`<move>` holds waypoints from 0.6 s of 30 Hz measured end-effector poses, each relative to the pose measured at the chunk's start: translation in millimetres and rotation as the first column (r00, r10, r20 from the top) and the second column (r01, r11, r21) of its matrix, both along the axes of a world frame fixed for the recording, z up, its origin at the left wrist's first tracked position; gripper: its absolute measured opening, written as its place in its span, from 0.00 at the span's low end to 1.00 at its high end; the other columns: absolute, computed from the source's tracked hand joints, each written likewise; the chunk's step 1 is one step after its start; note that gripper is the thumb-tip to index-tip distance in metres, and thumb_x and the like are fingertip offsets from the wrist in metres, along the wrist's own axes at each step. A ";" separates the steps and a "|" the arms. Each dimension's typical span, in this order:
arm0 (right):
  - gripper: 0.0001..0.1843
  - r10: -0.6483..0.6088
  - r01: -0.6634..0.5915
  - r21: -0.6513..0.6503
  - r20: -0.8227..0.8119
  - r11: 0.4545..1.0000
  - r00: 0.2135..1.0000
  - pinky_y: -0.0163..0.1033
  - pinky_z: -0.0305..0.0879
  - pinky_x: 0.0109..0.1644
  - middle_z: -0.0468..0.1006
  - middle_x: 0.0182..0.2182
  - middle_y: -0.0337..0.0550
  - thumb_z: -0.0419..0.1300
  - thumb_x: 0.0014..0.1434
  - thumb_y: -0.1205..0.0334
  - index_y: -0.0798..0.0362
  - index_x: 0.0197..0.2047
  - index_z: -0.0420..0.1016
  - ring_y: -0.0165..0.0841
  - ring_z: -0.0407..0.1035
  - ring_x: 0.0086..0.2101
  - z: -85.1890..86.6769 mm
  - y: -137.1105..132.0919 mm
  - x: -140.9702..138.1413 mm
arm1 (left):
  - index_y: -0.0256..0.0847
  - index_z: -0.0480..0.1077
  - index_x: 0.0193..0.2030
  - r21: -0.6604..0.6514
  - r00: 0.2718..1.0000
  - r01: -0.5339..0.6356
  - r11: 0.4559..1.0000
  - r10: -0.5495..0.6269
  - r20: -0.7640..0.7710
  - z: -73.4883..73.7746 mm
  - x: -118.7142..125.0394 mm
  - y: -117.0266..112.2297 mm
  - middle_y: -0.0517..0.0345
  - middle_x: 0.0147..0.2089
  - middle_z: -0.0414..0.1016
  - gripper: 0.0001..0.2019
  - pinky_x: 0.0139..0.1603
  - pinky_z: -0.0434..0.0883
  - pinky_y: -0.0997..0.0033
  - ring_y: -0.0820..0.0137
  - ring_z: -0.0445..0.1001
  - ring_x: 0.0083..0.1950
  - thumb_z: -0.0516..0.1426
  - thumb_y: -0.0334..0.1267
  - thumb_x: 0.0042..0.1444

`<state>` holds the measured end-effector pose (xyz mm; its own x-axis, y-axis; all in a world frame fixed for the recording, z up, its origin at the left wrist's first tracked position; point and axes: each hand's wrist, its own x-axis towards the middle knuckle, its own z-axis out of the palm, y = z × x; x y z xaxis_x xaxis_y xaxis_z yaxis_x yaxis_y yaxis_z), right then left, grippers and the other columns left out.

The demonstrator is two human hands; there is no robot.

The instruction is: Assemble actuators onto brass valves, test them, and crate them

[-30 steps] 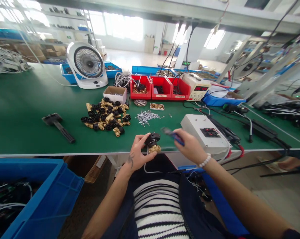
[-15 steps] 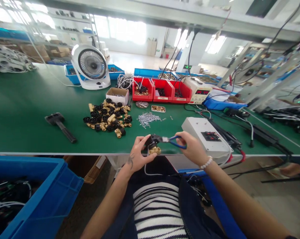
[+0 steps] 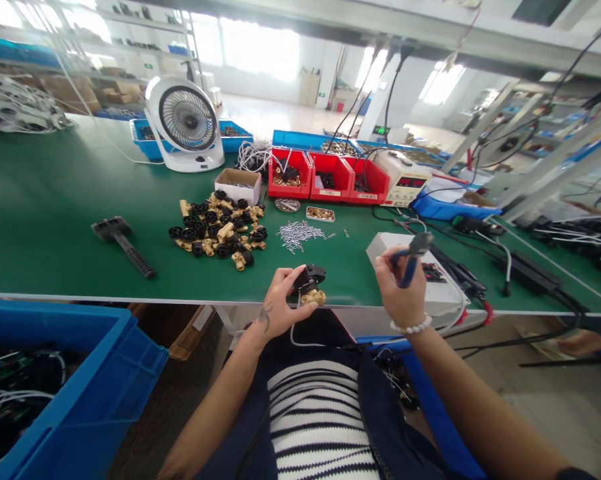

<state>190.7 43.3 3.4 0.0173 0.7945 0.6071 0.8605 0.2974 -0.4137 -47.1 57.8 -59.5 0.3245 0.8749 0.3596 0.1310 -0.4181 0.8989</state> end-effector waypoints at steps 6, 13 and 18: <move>0.06 0.117 -0.108 -0.104 0.077 0.989 0.990 0.37 0.64 0.31 0.74 0.27 0.41 0.59 0.54 0.63 0.50 0.37 0.71 0.34 0.67 0.26 6.2 -2.5 1.9 | 0.41 0.64 0.66 0.003 1.000 0.001 1.000 -0.001 0.001 1.4 1.0 -0.8 0.49 0.54 0.62 0.35 0.53 0.76 0.58 0.59 0.68 0.57 0.64 0.43 0.50; 0.05 0.021 -0.017 -0.075 0.062 0.997 0.998 0.37 0.62 0.30 0.72 0.27 0.42 0.54 0.59 0.62 0.51 0.39 0.69 0.34 0.66 0.25 -2.4 -6.9 -1.1 | 0.43 0.64 0.66 0.012 1.000 -0.011 1.000 0.011 -0.002 1.1 2.3 0.0 0.50 0.53 0.63 0.35 0.53 0.76 0.58 0.59 0.68 0.57 0.64 0.43 0.50; 0.06 0.070 -0.061 -0.116 0.080 0.991 0.994 0.37 0.63 0.33 0.74 0.28 0.41 0.57 0.56 0.64 0.50 0.39 0.71 0.34 0.68 0.27 5.3 -8.1 -0.2 | 0.38 0.63 0.66 0.018 1.000 -0.012 1.000 0.013 -0.014 1.0 2.5 0.3 0.48 0.53 0.62 0.35 0.52 0.76 0.58 0.59 0.68 0.56 0.63 0.44 0.50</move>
